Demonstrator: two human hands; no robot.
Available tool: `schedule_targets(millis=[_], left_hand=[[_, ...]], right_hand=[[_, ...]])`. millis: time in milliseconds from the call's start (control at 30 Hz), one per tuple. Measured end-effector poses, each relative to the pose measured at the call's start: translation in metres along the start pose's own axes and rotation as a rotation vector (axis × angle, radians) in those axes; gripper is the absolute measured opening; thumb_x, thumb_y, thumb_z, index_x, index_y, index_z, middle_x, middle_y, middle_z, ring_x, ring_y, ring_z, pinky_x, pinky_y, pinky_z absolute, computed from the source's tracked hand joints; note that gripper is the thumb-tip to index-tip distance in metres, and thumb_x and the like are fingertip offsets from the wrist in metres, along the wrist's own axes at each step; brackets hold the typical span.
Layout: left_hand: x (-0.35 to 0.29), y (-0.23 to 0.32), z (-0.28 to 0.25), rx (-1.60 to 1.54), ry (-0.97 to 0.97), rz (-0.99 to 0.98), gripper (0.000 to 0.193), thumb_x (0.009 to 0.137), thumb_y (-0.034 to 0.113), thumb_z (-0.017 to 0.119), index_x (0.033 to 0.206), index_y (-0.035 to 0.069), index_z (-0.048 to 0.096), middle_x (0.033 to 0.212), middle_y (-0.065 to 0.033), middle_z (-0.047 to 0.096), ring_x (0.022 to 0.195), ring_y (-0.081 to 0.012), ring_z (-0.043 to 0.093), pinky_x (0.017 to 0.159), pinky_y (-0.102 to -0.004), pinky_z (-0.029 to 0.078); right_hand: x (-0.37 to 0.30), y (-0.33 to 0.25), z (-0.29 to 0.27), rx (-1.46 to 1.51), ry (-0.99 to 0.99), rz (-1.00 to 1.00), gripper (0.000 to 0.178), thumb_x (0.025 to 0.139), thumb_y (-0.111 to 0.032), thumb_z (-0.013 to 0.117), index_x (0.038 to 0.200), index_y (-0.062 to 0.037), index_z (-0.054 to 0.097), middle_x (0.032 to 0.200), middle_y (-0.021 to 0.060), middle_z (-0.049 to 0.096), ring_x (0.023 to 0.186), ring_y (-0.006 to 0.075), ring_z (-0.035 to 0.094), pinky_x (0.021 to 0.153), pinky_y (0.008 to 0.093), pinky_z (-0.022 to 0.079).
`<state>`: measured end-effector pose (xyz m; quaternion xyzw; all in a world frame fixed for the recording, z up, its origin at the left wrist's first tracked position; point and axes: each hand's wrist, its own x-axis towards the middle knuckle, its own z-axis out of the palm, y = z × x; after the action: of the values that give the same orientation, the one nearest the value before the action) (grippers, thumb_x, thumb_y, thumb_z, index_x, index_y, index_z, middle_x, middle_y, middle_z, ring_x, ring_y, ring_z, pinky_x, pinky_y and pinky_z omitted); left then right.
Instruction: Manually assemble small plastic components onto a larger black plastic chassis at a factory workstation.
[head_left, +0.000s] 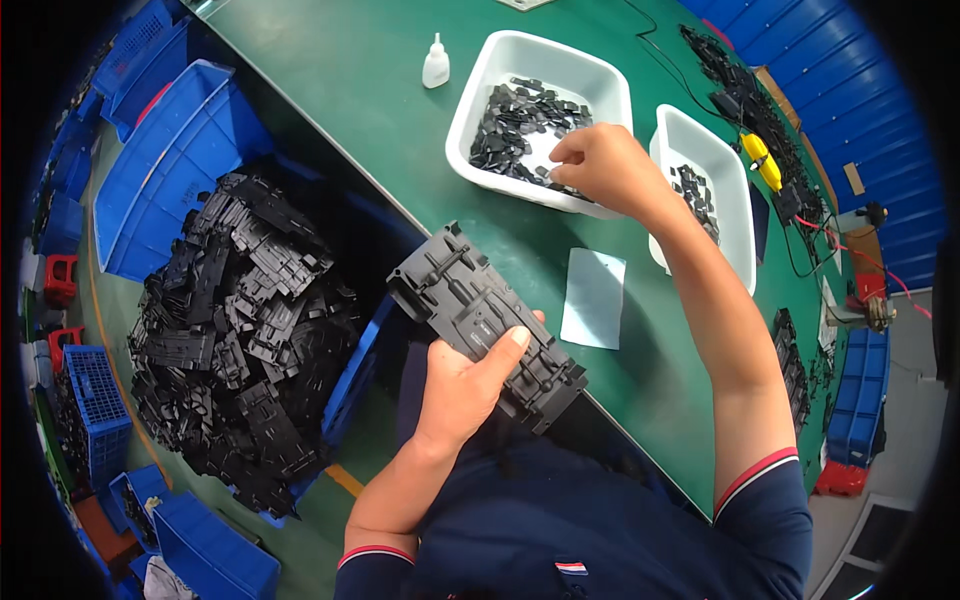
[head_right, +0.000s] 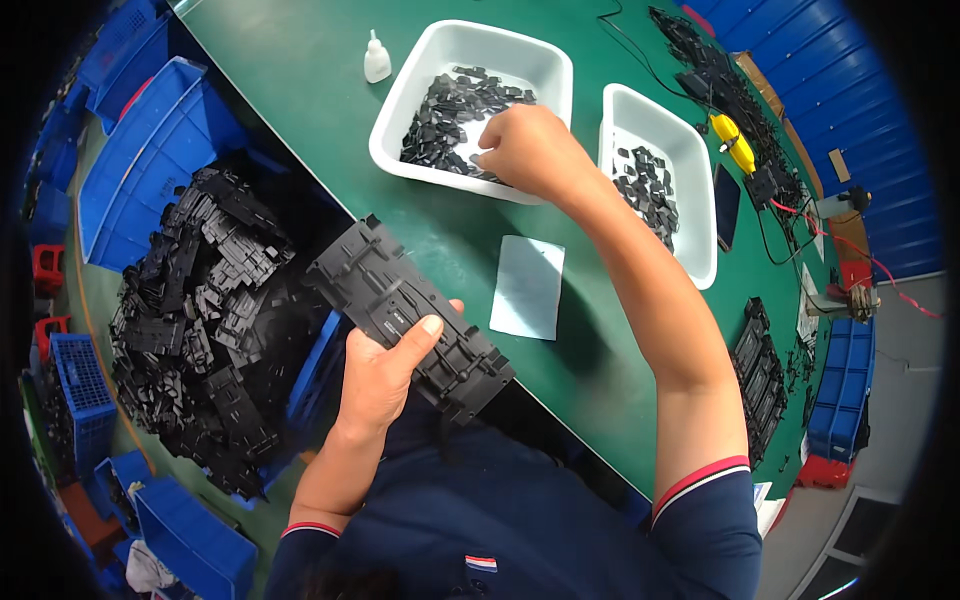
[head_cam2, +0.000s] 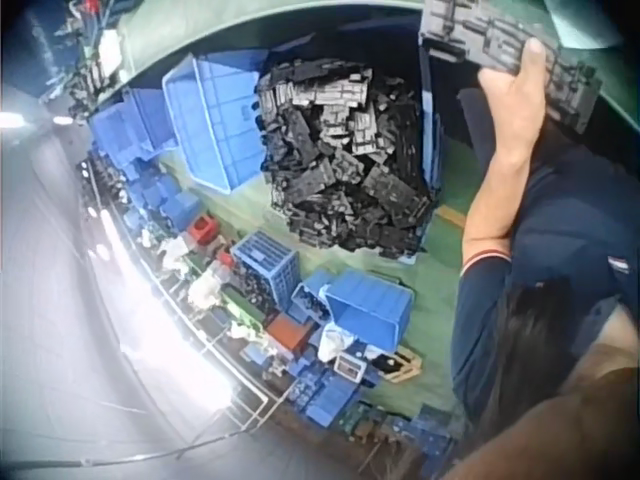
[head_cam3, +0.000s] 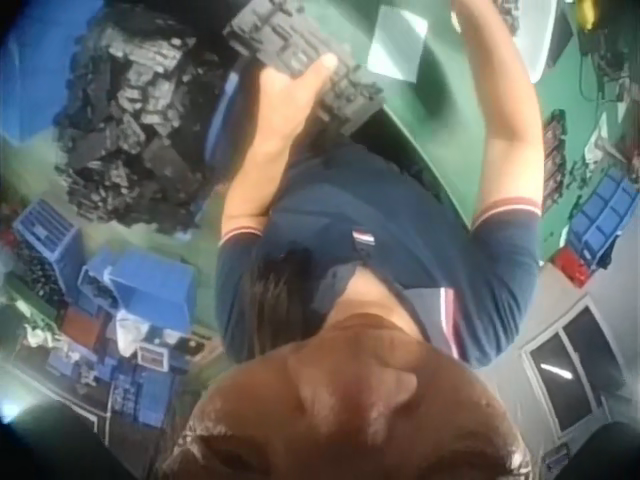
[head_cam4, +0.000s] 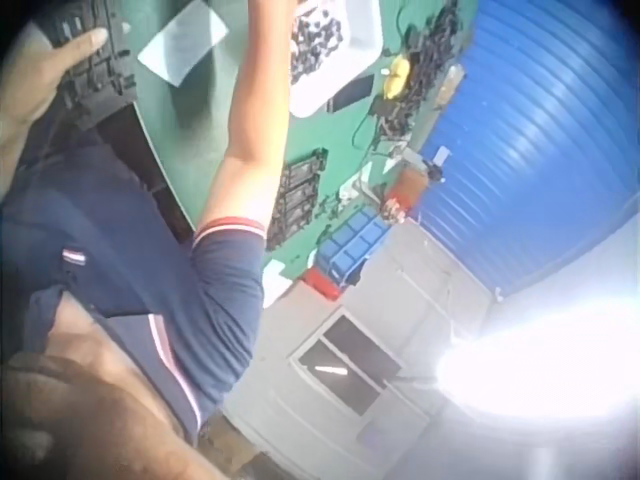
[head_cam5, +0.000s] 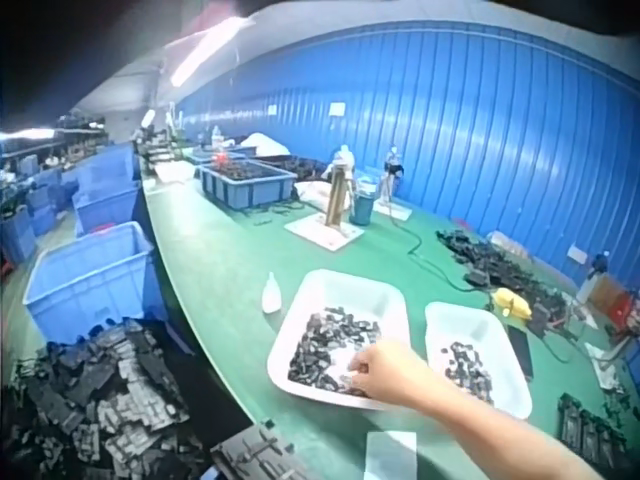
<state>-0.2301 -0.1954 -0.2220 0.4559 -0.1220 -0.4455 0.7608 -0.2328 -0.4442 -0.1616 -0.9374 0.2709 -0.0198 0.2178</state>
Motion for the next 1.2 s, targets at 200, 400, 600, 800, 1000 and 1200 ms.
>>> schedule_targets(millis=[200,400,600,800,1000,1200], left_hand=[[-0.002,0.006,-0.009,0.145,-0.008,0.001,0.020,0.089,0.005,0.060,0.105,-0.007,0.060,0.100,-0.0146,0.068,0.092,-0.0188,0.065,0.084,-0.0311,0.051],[-0.002,-0.004,-0.011,0.077,-0.014,-0.038,0.019,0.089,0.005,0.062,0.105,-0.005,0.062,0.100,-0.0145,0.067,0.095,-0.0202,0.065,0.086,-0.0326,0.052],[-0.003,-0.010,-0.002,0.097,-0.042,-0.050,0.021,0.089,0.004,0.062,0.108,-0.006,0.061,0.102,-0.0146,0.067,0.098,-0.0208,0.065,0.087,-0.0329,0.052],[-0.002,-0.017,0.019,0.125,-0.144,-0.108,0.027,0.088,0.007,0.064,0.111,-0.006,0.060,0.110,-0.0163,0.066,0.103,-0.0206,0.063,0.092,-0.0336,0.049],[0.000,-0.027,0.023,0.103,-0.160,-0.145,0.034,0.087,0.008,0.066,0.117,-0.006,0.057,0.114,-0.0175,0.064,0.108,-0.0232,0.061,0.095,-0.0348,0.048],[0.001,-0.030,0.015,0.114,-0.135,-0.168,0.032,0.087,0.008,0.065,0.116,-0.005,0.057,0.114,-0.0168,0.064,0.107,-0.0219,0.062,0.093,-0.0341,0.049]], right_hand=[[0.035,0.017,0.033,-0.170,0.012,-0.070,0.019,0.070,-0.014,0.074,0.086,-0.0037,0.074,0.078,0.0143,0.071,0.068,0.0238,0.067,0.069,0.0337,0.053],[0.025,0.014,0.024,0.188,0.053,0.029,0.019,0.075,-0.013,0.068,0.089,0.0005,0.069,0.075,0.0069,0.067,0.067,0.0136,0.063,0.063,0.0284,0.051],[-0.076,0.019,-0.016,0.625,0.285,-0.064,0.017,0.082,-0.007,0.067,0.096,0.0015,0.068,0.081,0.0039,0.066,0.071,0.0095,0.060,0.065,0.0234,0.050],[-0.141,0.051,0.003,0.874,0.142,0.143,0.012,0.083,-0.001,0.067,0.095,0.0002,0.069,0.081,0.0003,0.066,0.067,0.0057,0.056,0.063,0.0203,0.048],[-0.147,0.042,0.022,0.525,0.241,0.120,0.018,0.083,0.001,0.062,0.099,0.0034,0.068,0.080,0.0082,0.067,0.068,0.0113,0.060,0.066,0.0247,0.049],[-0.138,0.030,0.031,0.440,0.171,0.227,0.018,0.082,-0.004,0.060,0.097,0.0055,0.066,0.085,0.0176,0.068,0.076,0.0221,0.067,0.071,0.0312,0.052]])
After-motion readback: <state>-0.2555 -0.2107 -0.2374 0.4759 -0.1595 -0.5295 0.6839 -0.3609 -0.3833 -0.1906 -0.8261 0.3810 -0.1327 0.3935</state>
